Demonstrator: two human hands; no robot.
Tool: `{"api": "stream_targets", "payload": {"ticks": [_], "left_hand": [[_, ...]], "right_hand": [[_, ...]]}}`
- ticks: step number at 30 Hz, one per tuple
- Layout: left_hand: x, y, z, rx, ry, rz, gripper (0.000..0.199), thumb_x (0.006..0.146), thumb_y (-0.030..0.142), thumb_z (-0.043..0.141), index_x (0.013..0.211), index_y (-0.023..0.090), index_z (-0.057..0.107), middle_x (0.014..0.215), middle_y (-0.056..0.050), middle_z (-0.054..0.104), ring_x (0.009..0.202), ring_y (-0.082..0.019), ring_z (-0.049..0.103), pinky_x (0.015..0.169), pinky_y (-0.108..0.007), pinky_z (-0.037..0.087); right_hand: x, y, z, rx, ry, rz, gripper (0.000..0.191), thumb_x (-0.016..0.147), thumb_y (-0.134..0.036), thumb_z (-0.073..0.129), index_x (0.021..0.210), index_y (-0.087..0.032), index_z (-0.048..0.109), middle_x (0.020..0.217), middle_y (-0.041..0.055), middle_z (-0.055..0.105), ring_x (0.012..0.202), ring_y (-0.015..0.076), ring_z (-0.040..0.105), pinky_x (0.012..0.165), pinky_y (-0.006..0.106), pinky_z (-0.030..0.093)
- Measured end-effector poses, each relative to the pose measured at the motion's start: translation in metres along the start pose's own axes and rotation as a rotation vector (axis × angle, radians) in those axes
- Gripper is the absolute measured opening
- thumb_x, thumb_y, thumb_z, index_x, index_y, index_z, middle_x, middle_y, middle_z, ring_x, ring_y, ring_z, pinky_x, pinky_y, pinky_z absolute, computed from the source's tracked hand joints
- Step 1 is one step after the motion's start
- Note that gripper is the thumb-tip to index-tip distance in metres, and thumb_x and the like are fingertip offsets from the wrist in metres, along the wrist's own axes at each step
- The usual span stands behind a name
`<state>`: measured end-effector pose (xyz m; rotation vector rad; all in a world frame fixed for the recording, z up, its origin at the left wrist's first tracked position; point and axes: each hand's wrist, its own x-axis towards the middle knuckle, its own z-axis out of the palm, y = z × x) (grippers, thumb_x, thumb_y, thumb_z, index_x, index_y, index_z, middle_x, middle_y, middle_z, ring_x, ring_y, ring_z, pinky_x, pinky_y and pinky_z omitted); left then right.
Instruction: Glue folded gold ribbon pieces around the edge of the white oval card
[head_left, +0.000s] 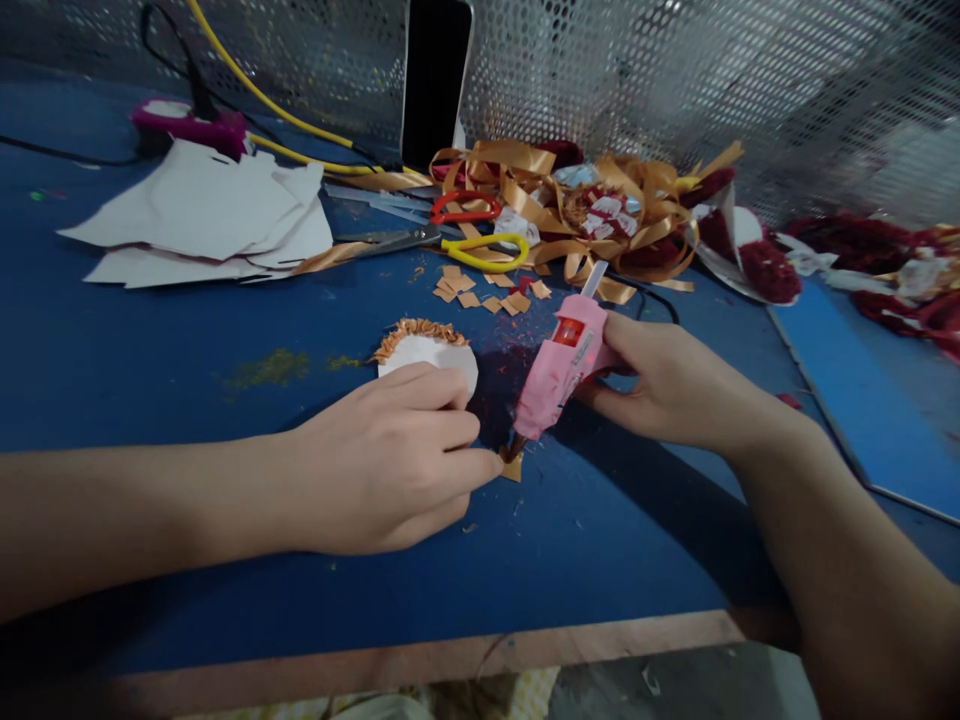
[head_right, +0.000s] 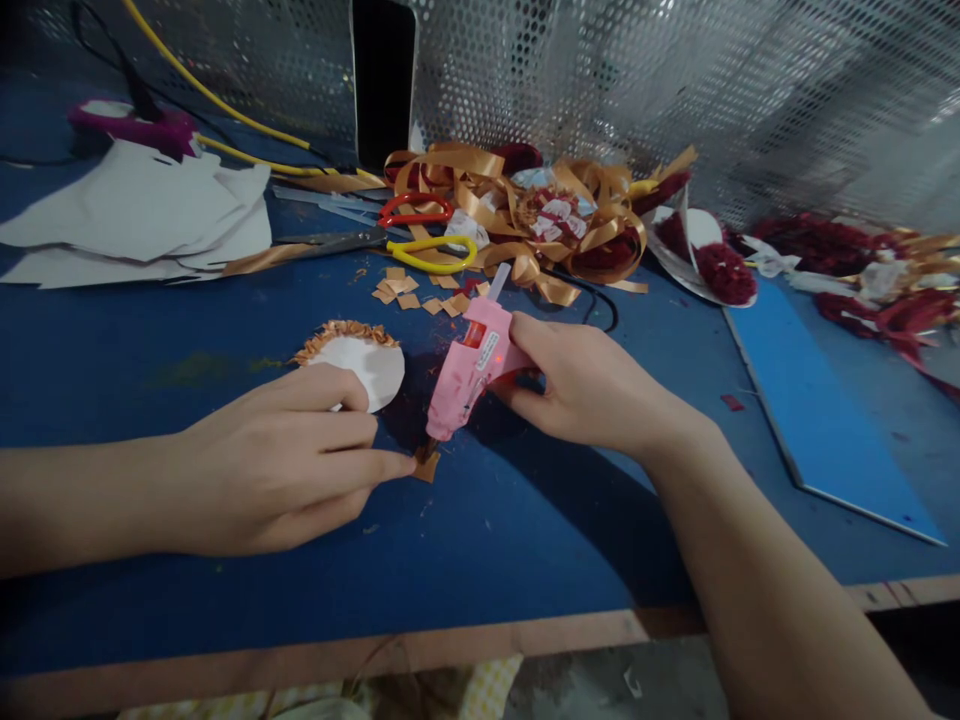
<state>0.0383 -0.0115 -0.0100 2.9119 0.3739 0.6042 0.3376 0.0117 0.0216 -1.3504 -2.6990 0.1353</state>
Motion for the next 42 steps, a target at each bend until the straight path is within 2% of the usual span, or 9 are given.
{"api": "stream_targets", "payload": {"ticks": [6,15,32,38,42], "left_hand": [[-0.0001,0.0009,-0.0006,-0.009,0.011,0.003,0.022,0.095,0.018,0.054,0.095,0.014,0.075,0.074,-0.006,0.063,0.081,-0.024,0.051,0.077,-0.038,0.047],[0.0007,0.0012,-0.0004,-0.021,0.002,-0.003,0.023,0.095,0.017,0.053,0.101,0.014,0.075,0.075,-0.006,0.064,0.081,-0.024,0.051,0.077,-0.038,0.047],[0.0,0.0008,0.0004,-0.008,0.013,0.009,0.023,0.095,0.016,0.051,0.095,0.016,0.075,0.069,-0.005,0.062,0.074,-0.023,0.049,0.073,-0.037,0.045],[0.0003,0.0011,-0.0005,-0.011,0.019,0.007,0.021,0.094,0.015,0.053,0.094,0.015,0.074,0.068,-0.005,0.061,0.075,-0.023,0.049,0.072,-0.036,0.045],[0.0013,0.0009,-0.0001,-0.009,0.008,0.009,0.021,0.094,0.015,0.053,0.094,0.015,0.074,0.068,-0.004,0.062,0.074,-0.022,0.049,0.071,-0.036,0.046]], "right_hand": [[0.0,0.0002,-0.0002,-0.022,-0.008,-0.003,0.013,0.089,-0.031,0.056,0.093,-0.019,0.051,0.08,0.0065,0.064,0.065,0.0196,0.058,0.06,0.031,0.04],[0.0012,-0.0026,-0.0025,-0.045,0.016,-0.011,0.01,0.087,-0.029,0.054,0.09,-0.02,0.05,0.076,0.006,0.063,0.064,0.0202,0.058,0.06,0.031,0.04],[0.0008,-0.0038,-0.0032,-0.092,0.055,-0.045,0.009,0.086,-0.027,0.053,0.091,-0.019,0.054,0.077,0.0058,0.063,0.065,0.0211,0.059,0.059,0.032,0.04],[0.0011,-0.0047,-0.0048,-0.102,0.072,-0.055,0.004,0.085,-0.025,0.053,0.085,-0.021,0.05,0.075,0.004,0.06,0.062,0.0186,0.055,0.059,0.031,0.038],[0.0013,-0.0053,-0.0052,-0.083,0.079,-0.023,0.007,0.083,-0.026,0.053,0.082,-0.023,0.048,0.074,0.0046,0.06,0.063,0.0201,0.055,0.059,0.032,0.038]]}}
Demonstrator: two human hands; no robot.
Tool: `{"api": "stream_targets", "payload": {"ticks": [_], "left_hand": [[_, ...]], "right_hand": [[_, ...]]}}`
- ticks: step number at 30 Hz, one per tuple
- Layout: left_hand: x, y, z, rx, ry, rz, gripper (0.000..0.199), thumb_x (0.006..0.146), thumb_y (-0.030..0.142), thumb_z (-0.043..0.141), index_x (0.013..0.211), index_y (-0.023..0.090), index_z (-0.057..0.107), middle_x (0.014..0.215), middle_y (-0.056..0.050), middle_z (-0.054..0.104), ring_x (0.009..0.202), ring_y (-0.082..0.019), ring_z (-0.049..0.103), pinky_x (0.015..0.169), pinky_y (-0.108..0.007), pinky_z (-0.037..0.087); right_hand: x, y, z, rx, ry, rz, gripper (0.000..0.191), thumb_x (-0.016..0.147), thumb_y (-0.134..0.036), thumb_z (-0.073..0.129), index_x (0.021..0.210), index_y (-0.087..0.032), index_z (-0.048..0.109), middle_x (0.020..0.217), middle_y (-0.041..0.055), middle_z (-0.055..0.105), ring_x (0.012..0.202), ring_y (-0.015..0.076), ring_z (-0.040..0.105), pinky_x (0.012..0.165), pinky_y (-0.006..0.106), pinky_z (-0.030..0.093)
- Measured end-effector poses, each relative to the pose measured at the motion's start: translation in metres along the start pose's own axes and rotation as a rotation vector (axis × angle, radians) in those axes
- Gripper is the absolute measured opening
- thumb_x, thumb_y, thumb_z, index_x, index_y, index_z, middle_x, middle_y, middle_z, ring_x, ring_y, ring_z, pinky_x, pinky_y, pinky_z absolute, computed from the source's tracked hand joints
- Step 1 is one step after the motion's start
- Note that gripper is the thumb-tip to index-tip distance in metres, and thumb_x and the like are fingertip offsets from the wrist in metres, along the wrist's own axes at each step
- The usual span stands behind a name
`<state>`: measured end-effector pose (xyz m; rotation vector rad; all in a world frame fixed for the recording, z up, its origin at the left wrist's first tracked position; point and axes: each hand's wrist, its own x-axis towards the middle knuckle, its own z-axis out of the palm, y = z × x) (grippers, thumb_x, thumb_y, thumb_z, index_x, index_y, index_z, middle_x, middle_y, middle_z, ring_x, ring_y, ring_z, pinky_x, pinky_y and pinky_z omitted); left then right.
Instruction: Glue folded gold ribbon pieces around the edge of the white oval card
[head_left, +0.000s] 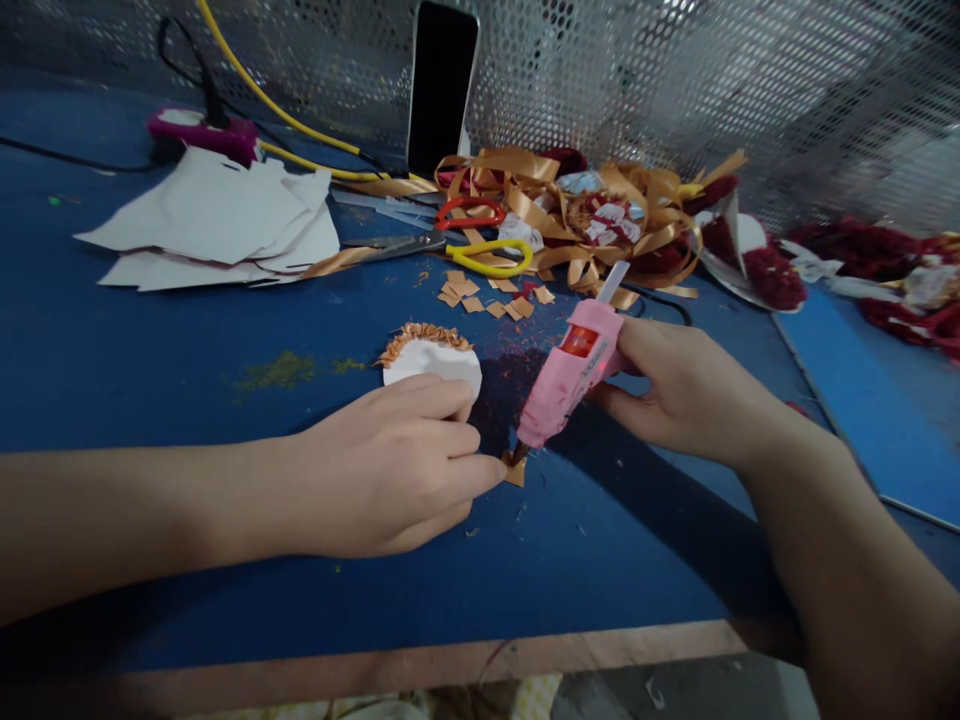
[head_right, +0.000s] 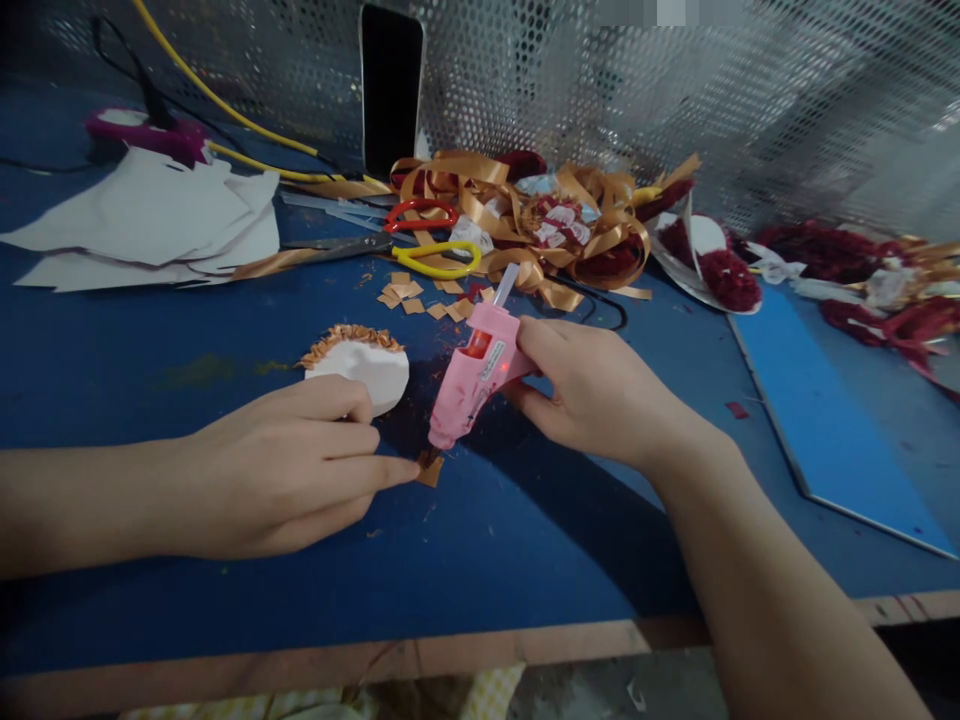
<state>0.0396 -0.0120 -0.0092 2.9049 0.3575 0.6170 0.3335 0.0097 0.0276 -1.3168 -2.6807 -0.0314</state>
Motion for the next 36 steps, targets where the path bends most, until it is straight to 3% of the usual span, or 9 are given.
{"api": "stream_targets", "payload": {"ticks": [13,18,23,27,30,34,36], "left_hand": [[-0.001,0.0,0.001,-0.014,0.028,0.009,0.02,0.094,0.015,0.054,0.089,0.014,0.074,0.068,-0.005,0.062,0.073,-0.022,0.048,0.069,-0.036,0.042],[-0.001,0.0,0.001,-0.013,0.024,0.009,0.021,0.094,0.014,0.054,0.085,0.014,0.073,0.067,-0.005,0.062,0.074,-0.022,0.048,0.069,-0.035,0.042],[-0.001,-0.001,0.003,0.005,0.015,0.011,0.019,0.094,0.016,0.055,0.092,0.014,0.074,0.066,-0.004,0.063,0.075,-0.023,0.05,0.073,-0.035,0.044],[-0.002,-0.002,0.004,0.034,-0.022,0.023,0.022,0.094,0.017,0.054,0.106,0.016,0.073,0.064,-0.003,0.063,0.077,-0.024,0.054,0.078,-0.035,0.045],[-0.003,-0.002,0.004,0.043,-0.017,0.042,0.025,0.096,0.018,0.052,0.111,0.015,0.072,0.064,-0.002,0.063,0.071,-0.022,0.052,0.076,-0.035,0.044],[-0.001,-0.001,0.003,0.048,-0.01,0.041,0.022,0.096,0.017,0.053,0.106,0.013,0.072,0.067,-0.003,0.063,0.068,-0.022,0.05,0.07,-0.036,0.043],[-0.001,0.0,0.002,0.049,-0.004,0.035,0.02,0.095,0.017,0.055,0.102,0.013,0.073,0.066,-0.003,0.061,0.069,-0.022,0.049,0.07,-0.036,0.044]], "right_hand": [[-0.001,0.0,0.0,-0.038,0.106,-0.104,0.011,0.082,-0.021,0.055,0.081,-0.024,0.045,0.073,0.002,0.055,0.062,0.0189,0.05,0.058,0.032,0.036],[-0.001,-0.001,0.0,-0.085,0.135,-0.141,0.009,0.085,-0.02,0.057,0.089,-0.023,0.05,0.087,0.0089,0.065,0.077,0.0258,0.062,0.065,0.036,0.044],[-0.001,-0.005,-0.001,-0.122,0.295,-0.261,0.022,0.085,-0.014,0.062,0.103,-0.024,0.054,0.103,0.0102,0.069,0.094,0.0272,0.065,0.081,0.041,0.05],[0.0,-0.006,-0.001,-0.126,0.484,-0.332,0.03,0.084,-0.014,0.069,0.111,-0.025,0.06,0.101,0.0055,0.07,0.092,0.0244,0.065,0.082,0.043,0.049],[0.0,-0.009,-0.003,-0.161,0.553,-0.345,0.032,0.087,-0.02,0.071,0.117,-0.029,0.063,0.098,0.0024,0.07,0.091,0.0229,0.063,0.081,0.043,0.047],[-0.002,-0.012,-0.007,-0.276,0.641,-0.421,0.026,0.099,-0.023,0.055,0.123,-0.03,0.064,0.096,0.0033,0.069,0.091,0.0227,0.061,0.083,0.043,0.046],[-0.003,-0.01,-0.006,-0.349,0.712,-0.409,0.028,0.097,-0.022,0.058,0.122,-0.033,0.065,0.095,0.0018,0.07,0.092,0.0224,0.061,0.086,0.043,0.046]]}}
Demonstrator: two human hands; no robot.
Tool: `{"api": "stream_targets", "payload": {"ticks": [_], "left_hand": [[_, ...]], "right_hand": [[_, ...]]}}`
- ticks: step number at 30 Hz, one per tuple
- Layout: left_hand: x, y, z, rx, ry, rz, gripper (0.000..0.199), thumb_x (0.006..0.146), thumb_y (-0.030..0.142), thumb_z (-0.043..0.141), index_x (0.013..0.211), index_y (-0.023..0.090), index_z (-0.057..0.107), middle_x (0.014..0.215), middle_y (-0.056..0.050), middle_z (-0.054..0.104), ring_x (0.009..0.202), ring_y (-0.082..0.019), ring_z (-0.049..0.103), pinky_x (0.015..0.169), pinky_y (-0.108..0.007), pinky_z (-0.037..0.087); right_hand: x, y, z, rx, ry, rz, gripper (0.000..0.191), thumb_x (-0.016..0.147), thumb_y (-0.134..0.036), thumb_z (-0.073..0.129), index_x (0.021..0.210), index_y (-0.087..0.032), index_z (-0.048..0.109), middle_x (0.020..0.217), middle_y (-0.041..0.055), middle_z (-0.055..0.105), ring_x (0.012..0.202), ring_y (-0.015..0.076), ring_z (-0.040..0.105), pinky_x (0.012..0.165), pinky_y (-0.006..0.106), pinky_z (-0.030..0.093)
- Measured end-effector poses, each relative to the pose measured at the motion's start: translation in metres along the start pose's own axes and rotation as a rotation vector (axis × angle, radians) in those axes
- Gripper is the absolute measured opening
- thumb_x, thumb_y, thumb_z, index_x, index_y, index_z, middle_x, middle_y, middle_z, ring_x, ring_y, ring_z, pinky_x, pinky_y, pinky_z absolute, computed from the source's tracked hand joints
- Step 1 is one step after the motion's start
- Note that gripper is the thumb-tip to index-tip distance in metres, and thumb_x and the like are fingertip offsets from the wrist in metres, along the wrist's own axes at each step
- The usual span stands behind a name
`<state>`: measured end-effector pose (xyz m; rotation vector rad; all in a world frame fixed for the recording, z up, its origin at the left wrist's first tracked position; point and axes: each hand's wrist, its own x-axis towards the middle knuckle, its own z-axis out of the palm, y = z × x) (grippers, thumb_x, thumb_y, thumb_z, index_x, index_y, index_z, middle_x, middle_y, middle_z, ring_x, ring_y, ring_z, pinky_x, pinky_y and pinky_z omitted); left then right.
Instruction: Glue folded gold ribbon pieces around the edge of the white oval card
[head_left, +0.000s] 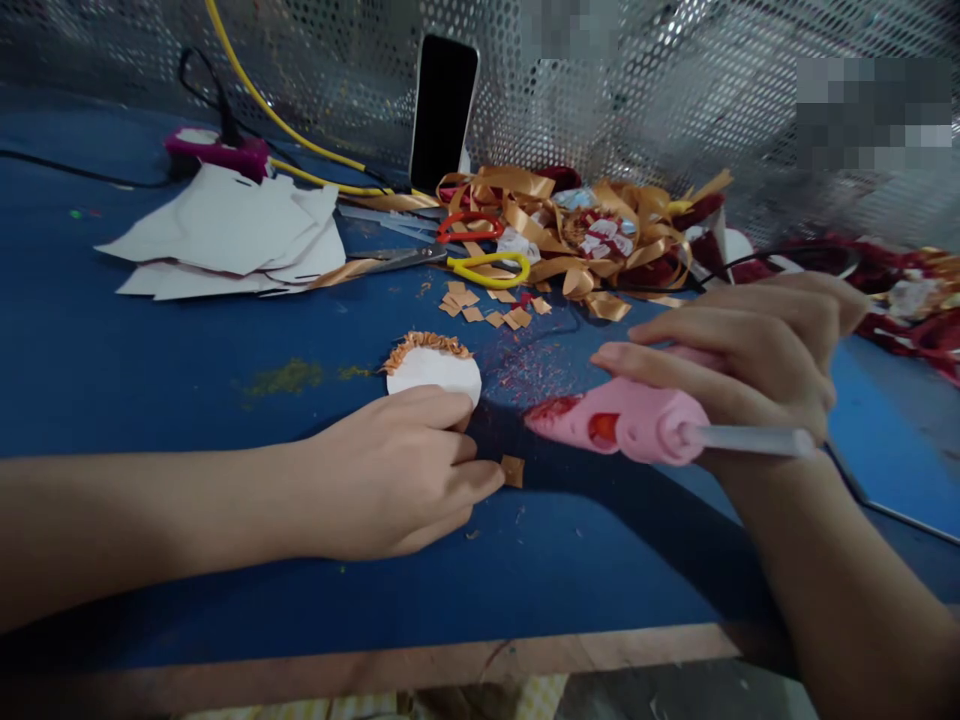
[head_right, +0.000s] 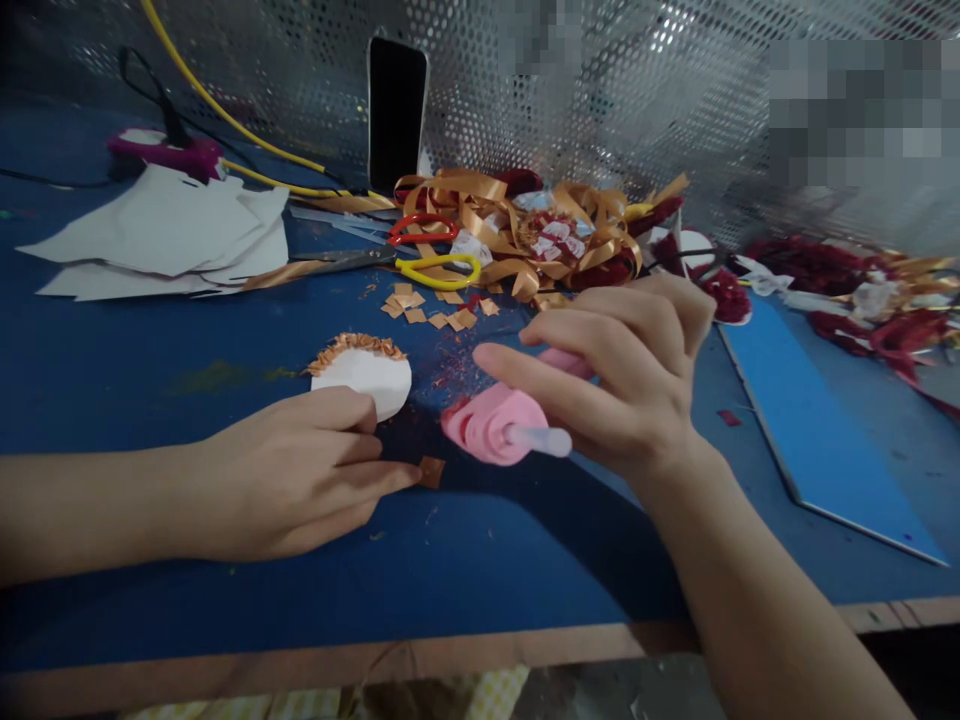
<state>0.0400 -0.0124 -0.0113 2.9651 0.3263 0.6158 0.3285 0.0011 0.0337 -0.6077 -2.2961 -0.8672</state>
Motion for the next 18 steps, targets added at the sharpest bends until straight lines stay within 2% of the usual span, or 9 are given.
{"api": "stream_targets", "payload": {"ticks": [3,5,7,10,14,16,18], "left_hand": [[0.0,0.001,-0.001,-0.004,0.008,-0.017,0.023,0.094,0.015,0.056,0.111,0.013,0.072,0.077,-0.005,0.064,0.077,-0.023,0.051,0.075,-0.036,0.046],[0.0,0.001,-0.002,-0.008,0.019,-0.026,0.024,0.094,0.014,0.055,0.112,0.013,0.071,0.085,-0.006,0.066,0.082,-0.023,0.053,0.078,-0.036,0.047],[-0.001,0.001,-0.003,-0.013,0.025,-0.019,0.02,0.094,0.015,0.056,0.104,0.014,0.073,0.086,-0.007,0.065,0.084,-0.023,0.054,0.077,-0.036,0.048],[-0.002,0.0,-0.004,-0.031,0.015,0.016,0.018,0.094,0.017,0.056,0.095,0.014,0.074,0.083,-0.007,0.064,0.084,-0.023,0.055,0.075,-0.037,0.048],[-0.001,0.001,-0.005,-0.041,-0.005,0.036,0.019,0.095,0.019,0.056,0.095,0.016,0.075,0.085,-0.007,0.064,0.085,-0.023,0.056,0.076,-0.037,0.05],[-0.001,0.001,-0.006,-0.032,-0.008,0.037,0.02,0.095,0.02,0.056,0.097,0.017,0.075,0.086,-0.007,0.064,0.085,-0.023,0.057,0.074,-0.037,0.05],[-0.001,0.001,-0.006,-0.023,-0.012,0.036,0.02,0.095,0.021,0.055,0.099,0.018,0.075,0.089,-0.007,0.066,0.085,-0.024,0.058,0.073,-0.037,0.051]], "right_hand": [[-0.006,0.005,0.009,-0.098,-0.049,0.164,0.03,0.088,-0.023,0.069,0.117,-0.028,0.065,0.097,0.004,0.069,0.093,0.025,0.062,0.086,0.044,0.046],[-0.011,0.01,0.017,-0.094,-0.194,0.354,0.026,0.084,-0.025,0.069,0.109,-0.02,0.064,0.097,0.0089,0.068,0.091,0.0267,0.063,0.079,0.04,0.047],[-0.016,0.014,0.024,-0.047,-0.352,0.503,0.025,0.084,-0.028,0.066,0.106,-0.016,0.064,0.097,0.0118,0.068,0.09,0.0267,0.063,0.074,0.037,0.047],[-0.025,0.019,0.031,0.017,-0.483,0.59,0.032,0.084,-0.034,0.067,0.11,-0.016,0.066,0.097,0.0109,0.07,0.089,0.0265,0.064,0.074,0.036,0.047],[-0.031,0.019,0.032,0.099,-0.671,0.662,0.031,0.09,-0.043,0.062,0.111,-0.02,0.069,0.096,0.0084,0.071,0.084,0.0259,0.063,0.075,0.038,0.047],[-0.028,0.015,0.029,0.078,-0.679,0.675,0.038,0.092,-0.048,0.06,0.114,-0.018,0.069,0.097,0.0113,0.069,0.088,0.0285,0.062,0.079,0.041,0.047],[-0.019,0.01,0.024,0.017,-0.549,0.652,0.041,0.092,-0.047,0.062,0.116,-0.015,0.068,0.1,0.015,0.066,0.095,0.031,0.061,0.083,0.044,0.047]]}}
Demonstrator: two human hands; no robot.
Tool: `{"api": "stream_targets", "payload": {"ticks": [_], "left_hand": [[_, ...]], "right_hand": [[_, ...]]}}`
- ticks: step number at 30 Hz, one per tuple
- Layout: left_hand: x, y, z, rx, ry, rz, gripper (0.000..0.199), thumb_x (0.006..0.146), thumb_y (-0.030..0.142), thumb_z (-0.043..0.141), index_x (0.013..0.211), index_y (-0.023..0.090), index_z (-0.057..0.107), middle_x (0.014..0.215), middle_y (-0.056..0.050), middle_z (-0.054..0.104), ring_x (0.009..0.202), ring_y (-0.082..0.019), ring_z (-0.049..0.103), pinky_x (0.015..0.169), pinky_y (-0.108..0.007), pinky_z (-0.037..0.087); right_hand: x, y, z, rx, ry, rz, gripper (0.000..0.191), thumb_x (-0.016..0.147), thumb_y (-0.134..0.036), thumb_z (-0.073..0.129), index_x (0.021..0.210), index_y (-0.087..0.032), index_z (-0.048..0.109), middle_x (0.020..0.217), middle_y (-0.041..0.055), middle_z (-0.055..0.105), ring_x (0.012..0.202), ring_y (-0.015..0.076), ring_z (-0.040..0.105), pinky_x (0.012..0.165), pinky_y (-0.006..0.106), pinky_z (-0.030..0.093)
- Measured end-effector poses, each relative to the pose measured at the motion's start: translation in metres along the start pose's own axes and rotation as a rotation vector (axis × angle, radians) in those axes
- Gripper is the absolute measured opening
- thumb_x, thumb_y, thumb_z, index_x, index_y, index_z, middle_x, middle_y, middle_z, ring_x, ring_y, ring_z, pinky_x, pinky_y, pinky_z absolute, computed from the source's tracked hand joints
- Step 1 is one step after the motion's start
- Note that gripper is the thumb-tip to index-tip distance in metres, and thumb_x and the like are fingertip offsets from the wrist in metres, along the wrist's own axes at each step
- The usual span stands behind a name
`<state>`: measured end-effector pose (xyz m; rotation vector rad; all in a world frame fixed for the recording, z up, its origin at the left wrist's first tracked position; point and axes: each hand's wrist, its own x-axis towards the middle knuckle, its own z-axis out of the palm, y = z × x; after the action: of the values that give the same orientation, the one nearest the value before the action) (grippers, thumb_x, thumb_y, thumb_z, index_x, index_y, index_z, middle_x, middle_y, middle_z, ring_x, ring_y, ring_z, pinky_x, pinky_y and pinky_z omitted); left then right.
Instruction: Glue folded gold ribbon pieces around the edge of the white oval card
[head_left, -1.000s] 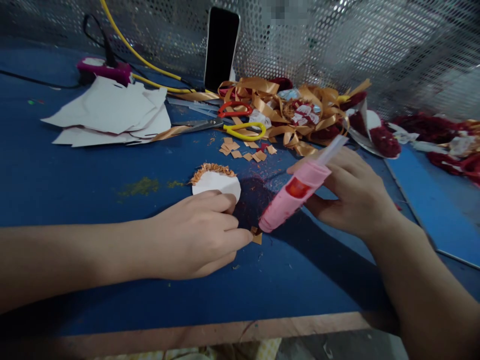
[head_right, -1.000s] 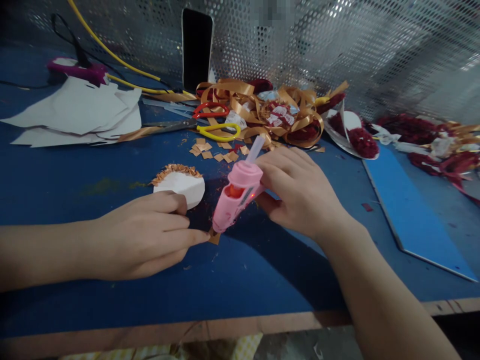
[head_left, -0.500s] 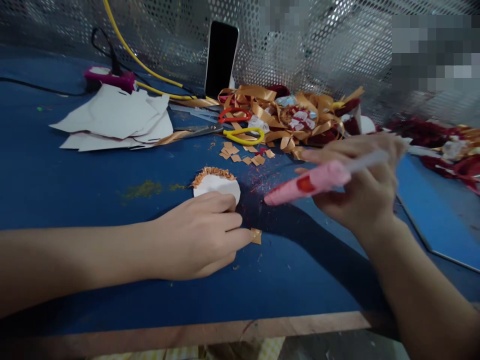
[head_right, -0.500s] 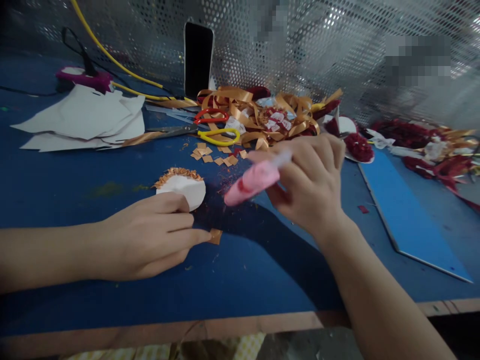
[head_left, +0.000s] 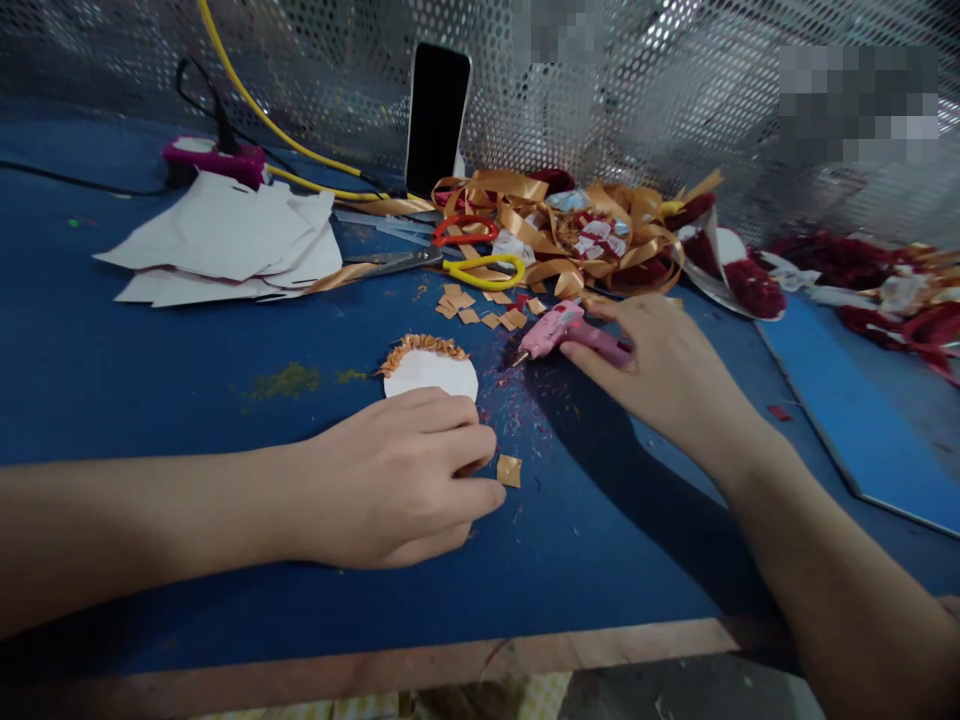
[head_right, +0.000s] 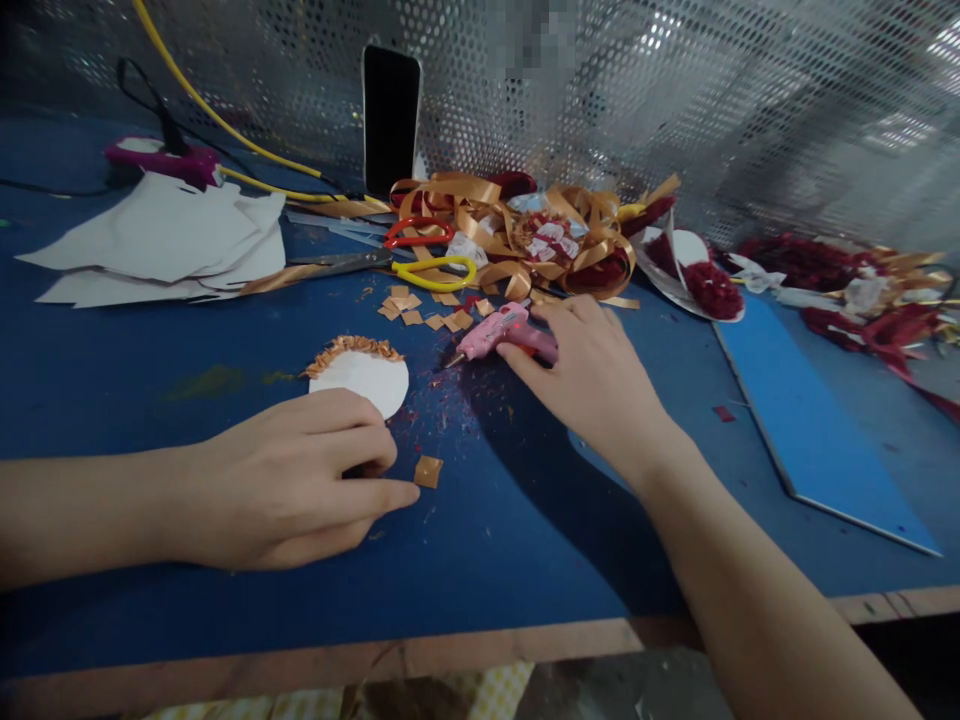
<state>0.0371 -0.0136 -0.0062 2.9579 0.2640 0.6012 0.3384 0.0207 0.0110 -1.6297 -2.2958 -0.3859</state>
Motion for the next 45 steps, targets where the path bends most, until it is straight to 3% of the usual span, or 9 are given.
{"api": "stream_targets", "payload": {"ticks": [2,3,5,7,9,12,19,32,45], "left_hand": [[-0.001,-0.001,0.001,0.004,-0.001,0.007,0.021,0.096,0.021,0.054,0.102,0.018,0.075,0.095,-0.008,0.069,0.09,-0.024,0.06,0.077,-0.038,0.053],[-0.001,-0.001,0.002,0.005,-0.002,0.016,0.022,0.097,0.021,0.054,0.104,0.017,0.074,0.098,-0.008,0.07,0.093,-0.025,0.061,0.081,-0.039,0.054],[-0.001,-0.002,0.003,0.003,-0.008,0.035,0.024,0.098,0.021,0.052,0.106,0.016,0.073,0.101,-0.009,0.071,0.097,-0.025,0.063,0.087,-0.039,0.055],[-0.001,-0.002,0.004,0.002,-0.007,0.047,0.025,0.099,0.021,0.05,0.106,0.016,0.073,0.1,-0.009,0.072,0.096,-0.024,0.064,0.088,-0.039,0.055],[0.0,-0.002,0.004,0.001,-0.003,0.045,0.025,0.098,0.02,0.05,0.104,0.015,0.073,0.097,-0.009,0.072,0.093,-0.024,0.064,0.087,-0.038,0.056],[0.001,-0.002,0.004,-0.007,-0.005,0.038,0.024,0.097,0.019,0.051,0.104,0.014,0.073,0.096,-0.009,0.072,0.092,-0.024,0.064,0.086,-0.039,0.057],[0.002,-0.001,0.004,-0.006,-0.007,0.031,0.024,0.097,0.018,0.051,0.108,0.013,0.072,0.1,-0.01,0.073,0.094,-0.023,0.065,0.091,-0.037,0.056],[0.002,-0.001,0.001,-0.013,0.023,-0.03,0.022,0.095,0.015,0.052,0.102,0.012,0.073,0.096,-0.01,0.073,0.09,-0.025,0.066,0.08,-0.039,0.057],[0.002,0.0,0.004,-0.022,0.037,-0.047,0.024,0.097,0.017,0.053,0.108,0.01,0.074,0.106,-0.01,0.075,0.097,-0.025,0.065,0.085,-0.038,0.057]], "right_hand": [[0.0,-0.012,-0.01,0.063,0.157,-0.119,0.028,0.091,-0.036,0.064,0.11,-0.016,0.069,0.097,0.0132,0.065,0.094,0.0281,0.06,0.085,0.043,0.046],[0.0,-0.019,-0.014,0.151,0.174,-0.238,0.017,0.091,-0.029,0.065,0.104,-0.018,0.069,0.091,0.0095,0.065,0.089,0.0244,0.059,0.085,0.04,0.045],[-0.001,-0.031,-0.022,0.397,0.033,-0.509,0.007,0.09,-0.017,0.065,0.096,-0.021,0.068,0.081,0.0026,0.066,0.08,0.0179,0.056,0.082,0.035,0.044],[-0.006,-0.04,-0.025,0.595,-0.214,-0.65,0.007,0.091,-0.014,0.064,0.092,-0.021,0.067,0.075,0.0,0.065,0.076,0.0144,0.054,0.075,0.03,0.042],[-0.011,-0.046,-0.025,0.668,-0.402,-0.636,0.003,0.093,-0.021,0.065,0.091,-0.02,0.067,0.07,-0.0016,0.061,0.07,0.0123,0.053,0.065,0.027,0.038],[-0.018,-0.049,-0.022,0.63,-0.497,-0.566,0.017,0.092,-0.037,0.068,0.088,-0.021,0.066,0.062,-0.0056,0.056,0.057,0.0096,0.049,0.057,0.026,0.032],[-0.019,-0.052,-0.021,0.51,-0.444,-0.583,0.015,0.094,-0.032,0.064,0.084,-0.021,0.062,0.056,-0.0081,0.054,0.05,0.008,0.046,0.053,0.027,0.026],[-0.019,-0.049,-0.02,0.451,-0.38,-0.575,0.006,0.089,-0.023,0.067,0.09,-0.023,0.061,0.058,-0.0101,0.054,0.048,0.0071,0.045,0.051,0.026,0.024],[-0.016,-0.047,-0.021,0.432,-0.414,-0.545,0.015,0.096,-0.034,0.061,0.096,-0.021,0.069,0.057,-0.0073,0.059,0.048,0.0073,0.051,0.052,0.026,0.027]]}}
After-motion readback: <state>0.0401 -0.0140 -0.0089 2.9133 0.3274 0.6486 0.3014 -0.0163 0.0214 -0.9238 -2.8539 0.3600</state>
